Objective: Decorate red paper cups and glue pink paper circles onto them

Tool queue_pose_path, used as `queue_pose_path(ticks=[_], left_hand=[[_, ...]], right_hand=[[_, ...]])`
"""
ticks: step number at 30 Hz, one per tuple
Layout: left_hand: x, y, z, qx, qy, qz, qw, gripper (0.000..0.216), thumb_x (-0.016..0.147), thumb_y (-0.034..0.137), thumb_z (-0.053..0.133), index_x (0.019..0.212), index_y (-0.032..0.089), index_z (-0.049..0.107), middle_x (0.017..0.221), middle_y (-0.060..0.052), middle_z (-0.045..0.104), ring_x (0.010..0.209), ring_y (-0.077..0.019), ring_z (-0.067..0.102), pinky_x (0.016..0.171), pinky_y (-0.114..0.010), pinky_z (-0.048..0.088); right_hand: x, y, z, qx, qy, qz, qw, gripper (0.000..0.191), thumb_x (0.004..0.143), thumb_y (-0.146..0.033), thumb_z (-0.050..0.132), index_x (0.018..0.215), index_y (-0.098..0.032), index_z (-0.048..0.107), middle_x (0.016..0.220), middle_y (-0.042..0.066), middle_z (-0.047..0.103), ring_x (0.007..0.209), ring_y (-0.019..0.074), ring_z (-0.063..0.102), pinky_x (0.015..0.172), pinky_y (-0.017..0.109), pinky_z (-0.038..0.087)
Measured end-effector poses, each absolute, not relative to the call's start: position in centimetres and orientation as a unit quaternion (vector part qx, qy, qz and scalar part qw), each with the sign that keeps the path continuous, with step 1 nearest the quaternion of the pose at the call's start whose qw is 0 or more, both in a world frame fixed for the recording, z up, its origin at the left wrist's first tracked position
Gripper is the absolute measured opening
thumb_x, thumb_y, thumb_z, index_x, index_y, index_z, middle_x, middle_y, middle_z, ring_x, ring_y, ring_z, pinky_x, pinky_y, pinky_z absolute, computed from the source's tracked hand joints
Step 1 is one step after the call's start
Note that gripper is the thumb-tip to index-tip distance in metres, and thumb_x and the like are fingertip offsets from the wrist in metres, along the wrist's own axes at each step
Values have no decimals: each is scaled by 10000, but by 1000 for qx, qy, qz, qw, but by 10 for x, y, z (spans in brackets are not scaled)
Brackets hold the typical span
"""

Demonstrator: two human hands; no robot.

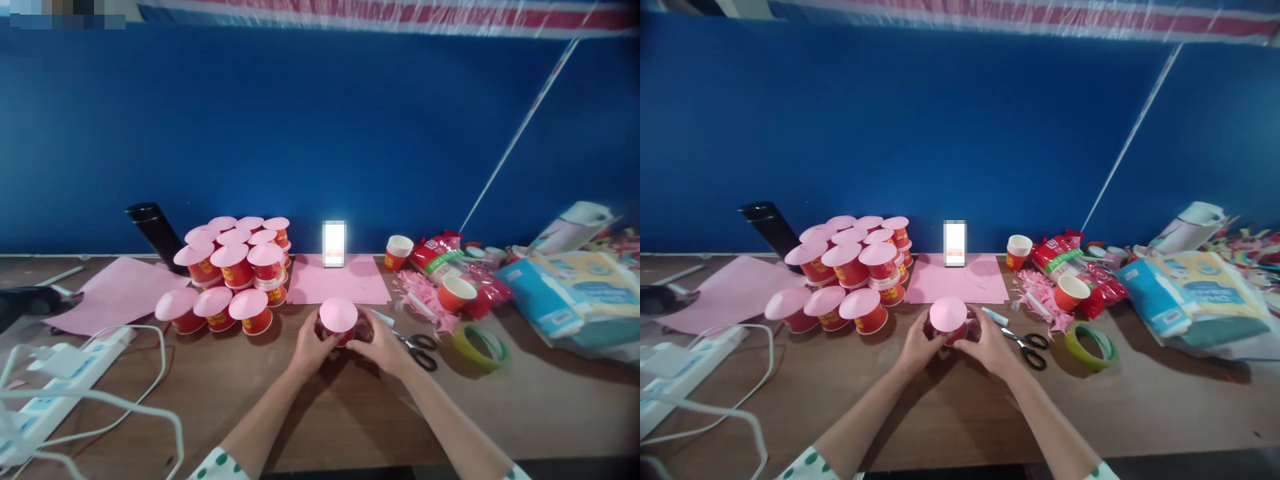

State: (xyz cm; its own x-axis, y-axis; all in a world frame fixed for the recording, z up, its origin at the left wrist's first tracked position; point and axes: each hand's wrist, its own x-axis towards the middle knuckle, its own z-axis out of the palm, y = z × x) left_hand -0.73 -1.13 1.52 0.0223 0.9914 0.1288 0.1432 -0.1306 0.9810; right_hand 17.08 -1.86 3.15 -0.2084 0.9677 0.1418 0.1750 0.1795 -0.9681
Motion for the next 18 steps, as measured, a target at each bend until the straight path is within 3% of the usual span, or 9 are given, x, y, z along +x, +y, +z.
queue_pose_path(ticks=[5, 11, 18], left_hand=[[-8, -16, 24, 577, 499, 482, 431, 535, 648, 266, 728, 1131, 121, 546, 981, -82, 656, 836, -183, 597, 720, -280, 480], [-17, -26, 31, 575, 501, 484, 429, 558, 655, 238, 714, 1173, 137, 531, 989, -73, 652, 808, -169, 591, 700, -268, 476], [-40, -37, 34, 561, 514, 498, 416, 615, 630, 239, 729, 1199, 145, 515, 1041, -85, 650, 829, -178, 604, 720, -287, 488]], right_hand=[[164, -23, 36, -493, -690, 324, 420, 538, 677, -270, 773, 1165, -193, 559, 1079, 92, 628, 934, 251, 601, 861, 422, 482], [155, -26, 40, -481, -710, 303, 415, 429, 716, -293, 739, 1102, -199, 575, 1005, 81, 610, 874, 245, 590, 755, 372, 495], [132, -28, 46, -460, -743, 276, 401, 357, 708, -287, 745, 1017, -207, 585, 963, 76, 591, 858, 239, 556, 744, 365, 480]])
